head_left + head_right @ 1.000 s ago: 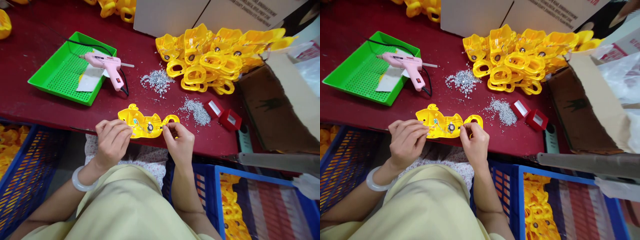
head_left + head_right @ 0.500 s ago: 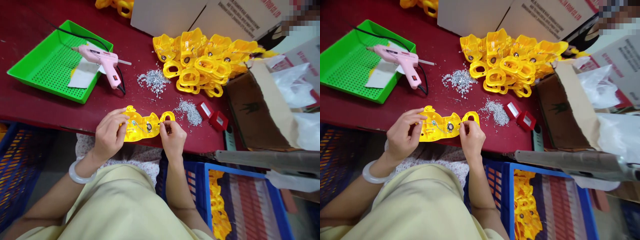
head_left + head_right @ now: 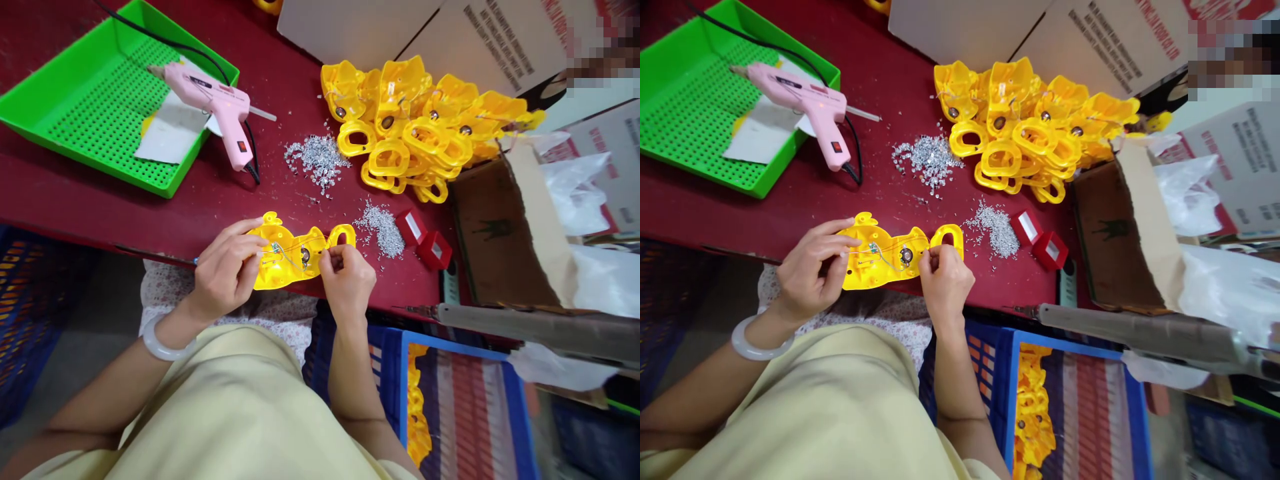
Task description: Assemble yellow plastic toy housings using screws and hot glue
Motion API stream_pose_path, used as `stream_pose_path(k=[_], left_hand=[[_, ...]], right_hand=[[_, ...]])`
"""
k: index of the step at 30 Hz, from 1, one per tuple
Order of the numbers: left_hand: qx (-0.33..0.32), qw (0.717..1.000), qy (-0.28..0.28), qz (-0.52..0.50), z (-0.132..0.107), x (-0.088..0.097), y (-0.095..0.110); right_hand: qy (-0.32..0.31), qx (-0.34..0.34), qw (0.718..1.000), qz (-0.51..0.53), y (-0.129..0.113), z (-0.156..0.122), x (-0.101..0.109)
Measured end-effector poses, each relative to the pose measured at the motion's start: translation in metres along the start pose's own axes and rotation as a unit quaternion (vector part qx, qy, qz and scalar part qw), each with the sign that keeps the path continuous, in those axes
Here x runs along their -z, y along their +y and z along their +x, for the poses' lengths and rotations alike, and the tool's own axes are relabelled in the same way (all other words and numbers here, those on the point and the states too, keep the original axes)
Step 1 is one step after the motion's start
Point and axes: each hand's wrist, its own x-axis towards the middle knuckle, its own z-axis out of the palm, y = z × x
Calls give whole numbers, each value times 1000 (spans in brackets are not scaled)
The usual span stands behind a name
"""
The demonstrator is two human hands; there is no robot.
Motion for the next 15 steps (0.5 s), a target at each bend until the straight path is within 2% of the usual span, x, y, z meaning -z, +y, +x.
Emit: stream_pose_path(k=[5,8,11,13,15], left_hand=[[6,1000,1,-4,2,1,0],[-1,1000,5,-13,2,1,-1],[-8,1000,8,-17,1,0,-2],[-11,1000,9,-17,0,0,-3],[-12,1000,8,-11,0,0,-3]], right_hand=[[-45,5,999,-3,1,6,4],[-99,-29,991,86,6,8,11],[-103,-61,977,177,9,9,18],[-93,-31,976,192,9,10,20],[-99,46,977,182,9,12,22]])
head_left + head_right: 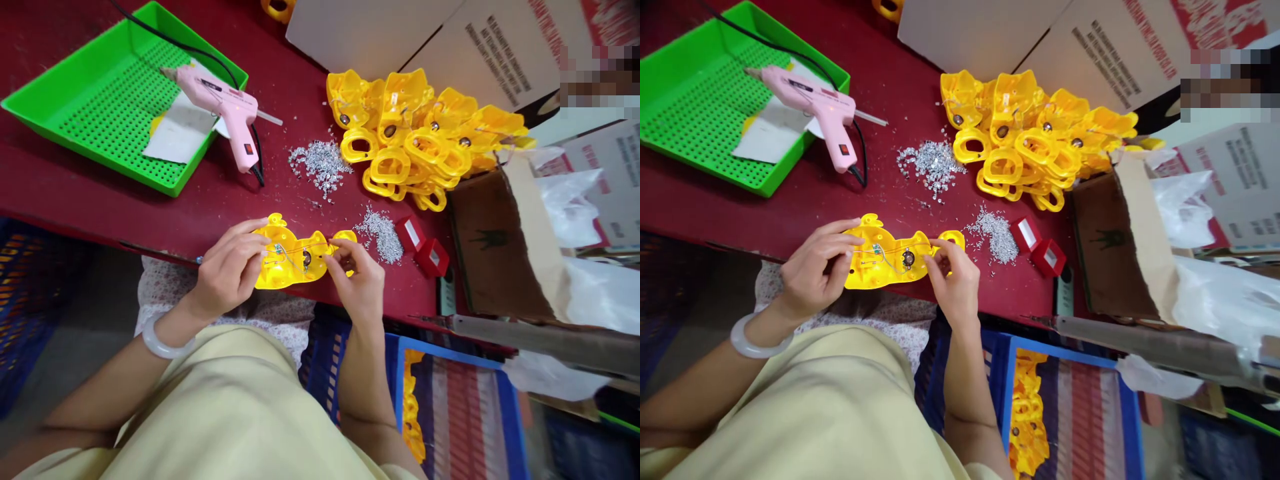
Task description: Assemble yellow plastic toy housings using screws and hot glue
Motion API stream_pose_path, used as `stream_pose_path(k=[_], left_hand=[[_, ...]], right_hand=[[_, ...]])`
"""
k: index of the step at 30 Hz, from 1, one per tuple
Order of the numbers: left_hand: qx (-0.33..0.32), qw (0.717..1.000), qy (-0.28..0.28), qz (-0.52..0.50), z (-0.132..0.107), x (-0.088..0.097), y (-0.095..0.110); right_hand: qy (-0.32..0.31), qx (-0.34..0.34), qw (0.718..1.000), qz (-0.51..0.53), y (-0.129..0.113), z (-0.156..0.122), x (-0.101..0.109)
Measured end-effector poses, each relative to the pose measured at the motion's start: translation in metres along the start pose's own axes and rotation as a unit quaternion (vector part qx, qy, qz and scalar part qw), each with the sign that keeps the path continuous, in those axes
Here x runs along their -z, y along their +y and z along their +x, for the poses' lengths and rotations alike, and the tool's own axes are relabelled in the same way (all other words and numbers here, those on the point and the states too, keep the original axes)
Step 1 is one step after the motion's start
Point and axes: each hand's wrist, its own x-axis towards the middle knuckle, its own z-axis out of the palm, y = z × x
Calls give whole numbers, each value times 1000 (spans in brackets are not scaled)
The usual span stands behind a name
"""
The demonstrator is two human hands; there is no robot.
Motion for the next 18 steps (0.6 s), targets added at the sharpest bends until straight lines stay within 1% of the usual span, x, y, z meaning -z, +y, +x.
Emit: stream_pose_path(k=[2,3,8,11,14,18], left_hand=[[2,1000,-2,9,1,0,0],[3,1000,-4,13,1,0,0],[-6,1000,-2,8,3,0,2],[-7,1000,-2,12,4,0,2],[-5,1000,-3,15,4,0,3],[-5,1000,-5,18,4,0,2]], right_hand=[[-18,66,997,-28,1,2,3],[-20,86,995,-43,3,3,5],[-41,107,988,-106,10,1,14],[-52,142,981,-122,11,-1,15],[-38,193,969,-149,12,-3,14],[-7,229,956,-183,16,-6,14]])
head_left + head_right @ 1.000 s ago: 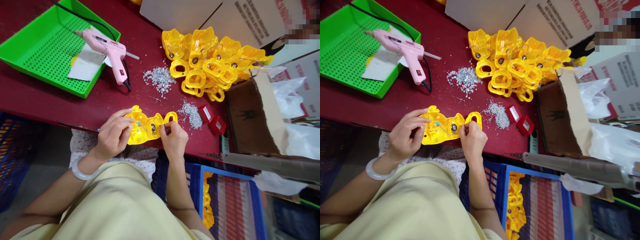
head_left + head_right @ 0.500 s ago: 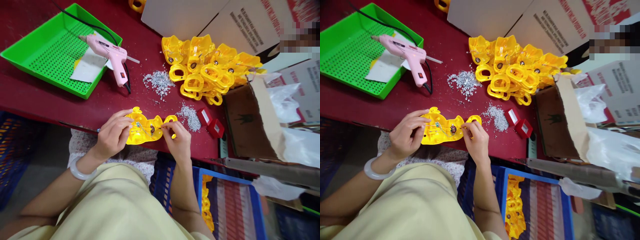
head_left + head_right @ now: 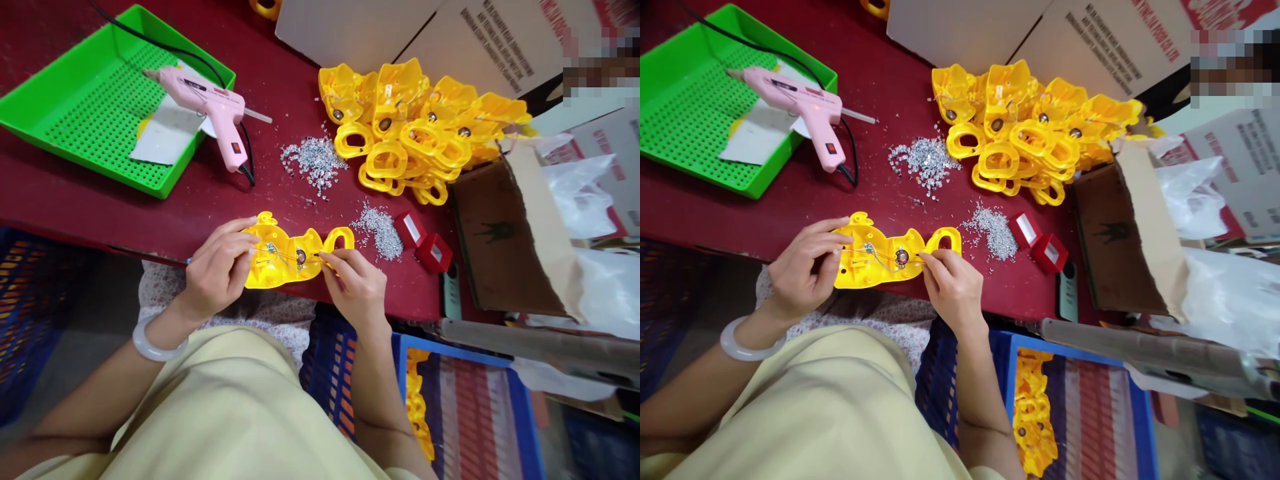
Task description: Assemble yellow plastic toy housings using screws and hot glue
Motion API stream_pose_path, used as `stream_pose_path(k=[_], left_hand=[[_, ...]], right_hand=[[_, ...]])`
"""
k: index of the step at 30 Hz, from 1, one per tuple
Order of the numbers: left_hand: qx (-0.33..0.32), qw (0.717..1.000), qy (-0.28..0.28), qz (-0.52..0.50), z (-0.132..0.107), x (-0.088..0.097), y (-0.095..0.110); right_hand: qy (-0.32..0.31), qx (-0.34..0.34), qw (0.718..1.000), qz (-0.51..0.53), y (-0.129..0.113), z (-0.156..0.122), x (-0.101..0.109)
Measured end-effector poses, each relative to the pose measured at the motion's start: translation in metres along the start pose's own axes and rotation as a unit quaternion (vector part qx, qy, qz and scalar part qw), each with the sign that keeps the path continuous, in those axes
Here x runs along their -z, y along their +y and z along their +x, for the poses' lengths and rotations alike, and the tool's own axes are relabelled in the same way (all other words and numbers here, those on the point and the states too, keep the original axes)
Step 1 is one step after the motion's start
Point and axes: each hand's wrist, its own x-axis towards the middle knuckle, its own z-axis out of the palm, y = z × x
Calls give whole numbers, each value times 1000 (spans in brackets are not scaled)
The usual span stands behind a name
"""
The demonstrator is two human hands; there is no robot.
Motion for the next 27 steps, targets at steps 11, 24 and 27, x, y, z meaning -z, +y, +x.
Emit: stream_pose_path(k=[11,24,27], left_hand=[[13,1000,-15,16,2,1,4],[11,1000,-9,11,1,0,2],[3,1000,-5,10,0,0,1]], right_hand=[[46,-104,993,41,-16,-16,-17],[79,-126,985,87,-22,-17,-16],[121,-129,981,83,-25,-19,-16]])
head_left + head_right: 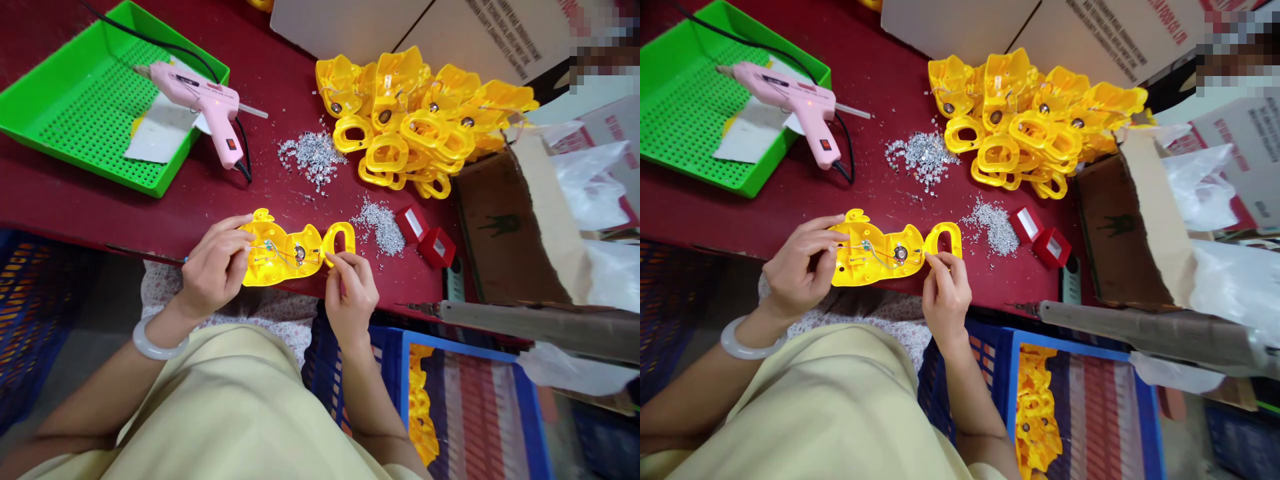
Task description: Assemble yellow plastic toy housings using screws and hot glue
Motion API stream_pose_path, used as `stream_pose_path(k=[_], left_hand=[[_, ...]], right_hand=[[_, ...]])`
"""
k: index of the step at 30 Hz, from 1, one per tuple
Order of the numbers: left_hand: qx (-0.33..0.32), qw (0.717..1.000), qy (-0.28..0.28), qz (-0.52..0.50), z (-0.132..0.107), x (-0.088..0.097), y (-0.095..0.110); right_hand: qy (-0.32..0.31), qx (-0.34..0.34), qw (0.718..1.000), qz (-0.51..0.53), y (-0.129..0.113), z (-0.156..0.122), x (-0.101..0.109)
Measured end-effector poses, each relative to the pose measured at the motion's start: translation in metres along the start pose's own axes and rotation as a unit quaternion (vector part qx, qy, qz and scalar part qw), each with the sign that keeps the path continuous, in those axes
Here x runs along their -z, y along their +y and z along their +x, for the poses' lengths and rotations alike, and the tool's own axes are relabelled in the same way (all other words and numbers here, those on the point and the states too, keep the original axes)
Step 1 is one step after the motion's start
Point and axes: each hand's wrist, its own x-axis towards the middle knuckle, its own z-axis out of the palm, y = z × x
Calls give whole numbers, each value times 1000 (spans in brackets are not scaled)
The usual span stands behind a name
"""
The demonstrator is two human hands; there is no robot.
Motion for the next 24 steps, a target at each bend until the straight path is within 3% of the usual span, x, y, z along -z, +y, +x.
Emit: stream_pose_path(k=[7,14,24], left_hand=[[7,1000,2,14,0,-1,2],[9,1000,1,13,0,-1,2],[-12,1000,6,0,0,-1,1]], right_hand=[[-45,9,998,-45,0,-3,-3],[-38,49,998,30,-11,-5,0],[-88,47,995,2,-11,-1,-9]])
